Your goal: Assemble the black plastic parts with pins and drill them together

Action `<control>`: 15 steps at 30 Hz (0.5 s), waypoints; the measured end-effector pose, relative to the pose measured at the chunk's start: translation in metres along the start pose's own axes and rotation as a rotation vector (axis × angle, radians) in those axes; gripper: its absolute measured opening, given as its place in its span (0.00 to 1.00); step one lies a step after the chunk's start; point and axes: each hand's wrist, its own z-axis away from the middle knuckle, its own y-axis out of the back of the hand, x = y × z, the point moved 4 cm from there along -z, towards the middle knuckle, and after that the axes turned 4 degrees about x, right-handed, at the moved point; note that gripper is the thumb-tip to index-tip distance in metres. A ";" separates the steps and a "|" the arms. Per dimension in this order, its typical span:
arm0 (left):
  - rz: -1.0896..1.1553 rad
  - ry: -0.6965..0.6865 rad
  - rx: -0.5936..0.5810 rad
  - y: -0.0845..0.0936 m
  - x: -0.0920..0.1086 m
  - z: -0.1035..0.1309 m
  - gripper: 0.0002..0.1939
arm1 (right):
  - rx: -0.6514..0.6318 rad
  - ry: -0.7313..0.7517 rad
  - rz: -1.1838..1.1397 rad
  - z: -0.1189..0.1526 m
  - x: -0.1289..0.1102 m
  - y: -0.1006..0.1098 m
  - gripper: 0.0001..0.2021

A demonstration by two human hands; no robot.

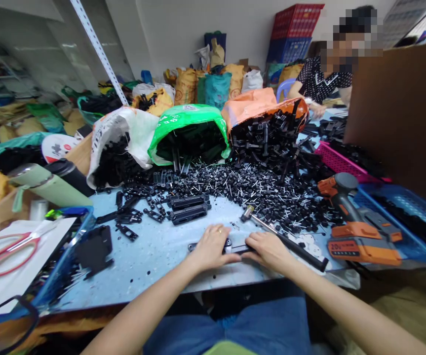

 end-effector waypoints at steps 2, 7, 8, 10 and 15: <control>-0.071 0.109 0.057 0.004 -0.014 -0.037 0.23 | 0.029 -0.022 -0.021 0.005 0.004 -0.010 0.18; -0.098 0.417 0.126 -0.002 -0.059 -0.123 0.11 | 0.045 -0.108 -0.093 0.017 0.000 -0.015 0.18; -0.079 0.444 0.135 -0.006 -0.063 -0.133 0.11 | 0.054 -0.133 -0.114 0.015 0.002 -0.014 0.17; -0.034 0.481 0.165 -0.010 -0.067 -0.139 0.12 | 0.094 -0.207 -0.126 0.005 0.017 -0.009 0.15; 0.118 0.457 0.278 0.000 -0.063 -0.090 0.10 | 0.158 -0.451 0.090 -0.048 0.085 0.001 0.11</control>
